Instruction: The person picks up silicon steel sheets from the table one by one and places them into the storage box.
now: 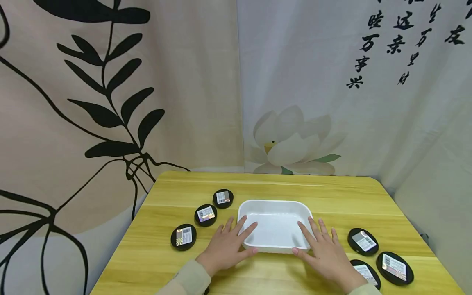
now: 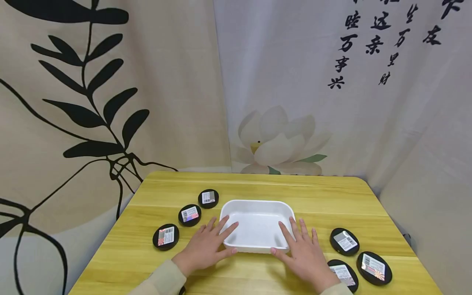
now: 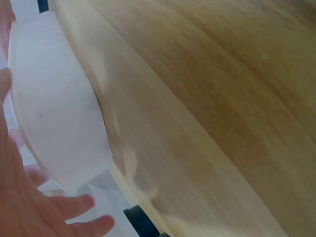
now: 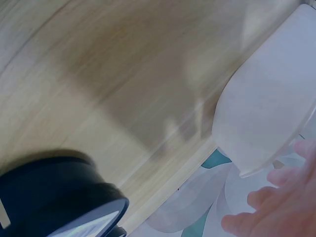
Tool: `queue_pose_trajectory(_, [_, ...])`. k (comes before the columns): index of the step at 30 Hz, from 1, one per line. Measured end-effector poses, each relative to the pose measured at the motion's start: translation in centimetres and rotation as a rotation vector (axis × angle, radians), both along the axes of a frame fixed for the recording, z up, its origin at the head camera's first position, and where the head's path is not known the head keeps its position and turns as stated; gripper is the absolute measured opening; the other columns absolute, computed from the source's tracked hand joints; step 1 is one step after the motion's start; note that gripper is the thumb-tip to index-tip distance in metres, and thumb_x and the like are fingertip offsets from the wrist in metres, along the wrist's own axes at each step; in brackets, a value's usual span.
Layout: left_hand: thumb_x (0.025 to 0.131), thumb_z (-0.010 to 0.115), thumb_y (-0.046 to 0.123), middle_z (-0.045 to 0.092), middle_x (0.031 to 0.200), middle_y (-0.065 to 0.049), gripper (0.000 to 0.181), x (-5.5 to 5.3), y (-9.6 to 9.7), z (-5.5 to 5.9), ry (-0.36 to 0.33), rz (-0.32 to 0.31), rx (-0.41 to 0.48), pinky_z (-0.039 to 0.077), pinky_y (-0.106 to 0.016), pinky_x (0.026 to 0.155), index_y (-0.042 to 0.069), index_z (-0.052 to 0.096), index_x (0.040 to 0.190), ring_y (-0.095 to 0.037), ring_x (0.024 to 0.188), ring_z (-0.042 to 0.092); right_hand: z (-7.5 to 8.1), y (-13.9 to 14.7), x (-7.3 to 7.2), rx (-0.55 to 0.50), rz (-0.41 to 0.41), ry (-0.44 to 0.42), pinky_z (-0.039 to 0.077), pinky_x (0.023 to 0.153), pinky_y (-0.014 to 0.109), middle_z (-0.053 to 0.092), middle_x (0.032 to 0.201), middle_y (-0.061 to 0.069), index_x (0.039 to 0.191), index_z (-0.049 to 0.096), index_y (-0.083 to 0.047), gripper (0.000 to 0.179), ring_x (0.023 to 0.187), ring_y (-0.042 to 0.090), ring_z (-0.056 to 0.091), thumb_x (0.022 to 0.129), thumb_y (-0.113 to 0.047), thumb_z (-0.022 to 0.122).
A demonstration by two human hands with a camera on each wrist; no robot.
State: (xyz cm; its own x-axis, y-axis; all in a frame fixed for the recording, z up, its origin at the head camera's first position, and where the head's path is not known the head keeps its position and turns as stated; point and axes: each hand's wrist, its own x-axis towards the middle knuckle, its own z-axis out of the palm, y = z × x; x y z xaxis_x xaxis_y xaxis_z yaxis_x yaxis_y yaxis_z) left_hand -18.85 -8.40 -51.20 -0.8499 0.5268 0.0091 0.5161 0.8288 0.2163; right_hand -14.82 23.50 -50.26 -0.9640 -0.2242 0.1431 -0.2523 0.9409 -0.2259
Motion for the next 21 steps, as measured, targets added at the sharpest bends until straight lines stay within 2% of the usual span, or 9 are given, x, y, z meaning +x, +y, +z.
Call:
queue_pose_trajectory(4, [0.097,0.036,0.073,0.037,0.161,-0.005,0.069,-0.1,0.1,-0.2,0.035,-0.014,-0.010,0.045,-0.060,0.103,0.042,0.025,0.158,-0.040,0.137,0.048,-0.1,0.1,0.1,-0.009,-0.006,-0.013,0.013,0.114,0.075,0.025,0.166,0.017,0.158,0.035,-0.023,0.080,0.151,0.051,0.017,0.094,-0.069,0.052])
queue_pose_trajectory(8, [0.097,0.036,0.072,0.050,0.147,-0.004,0.066,-0.2,0.2,-0.5,0.080,-0.031,-0.045,0.050,-0.052,0.096,0.035,0.043,0.151,-0.031,0.124,0.056,-0.2,0.2,0.1,-0.021,-0.013,-0.013,0.016,0.113,0.075,0.025,0.165,0.019,0.157,0.036,-0.023,0.080,0.150,0.053,0.018,0.094,-0.068,0.053])
queue_pose_trajectory(14, [0.098,0.044,0.064,0.058,0.125,0.003,0.048,-0.4,0.2,-1.0,0.149,-0.076,-0.085,0.052,-0.044,0.088,0.029,0.062,0.126,-0.021,0.104,0.057,-0.7,0.6,0.3,-0.035,-0.026,0.006,0.023,0.111,0.075,0.026,0.163,0.024,0.157,0.037,-0.021,0.079,0.148,0.054,0.022,0.094,-0.066,0.055])
queue_pose_trajectory(18, [0.100,0.045,0.059,0.059,0.109,0.007,0.038,-0.6,0.2,-1.4,0.186,-0.102,-0.072,0.052,-0.038,0.082,0.027,0.063,0.107,-0.015,0.093,0.054,-0.9,0.8,0.5,-0.033,-0.034,0.018,0.026,0.110,0.074,0.028,0.162,0.024,0.156,0.037,-0.022,0.078,0.148,0.053,0.024,0.094,-0.067,0.054])
queue_pose_trajectory(21, [0.101,0.045,0.057,0.058,0.102,0.009,0.035,-0.8,0.2,-1.6,0.209,-0.129,-0.070,0.050,-0.033,0.078,0.027,0.061,0.103,-0.012,0.088,0.052,-0.9,1.0,0.6,-0.029,-0.041,0.018,0.027,0.110,0.073,0.029,0.162,0.024,0.156,0.038,-0.021,0.078,0.147,0.053,0.025,0.094,-0.067,0.053])
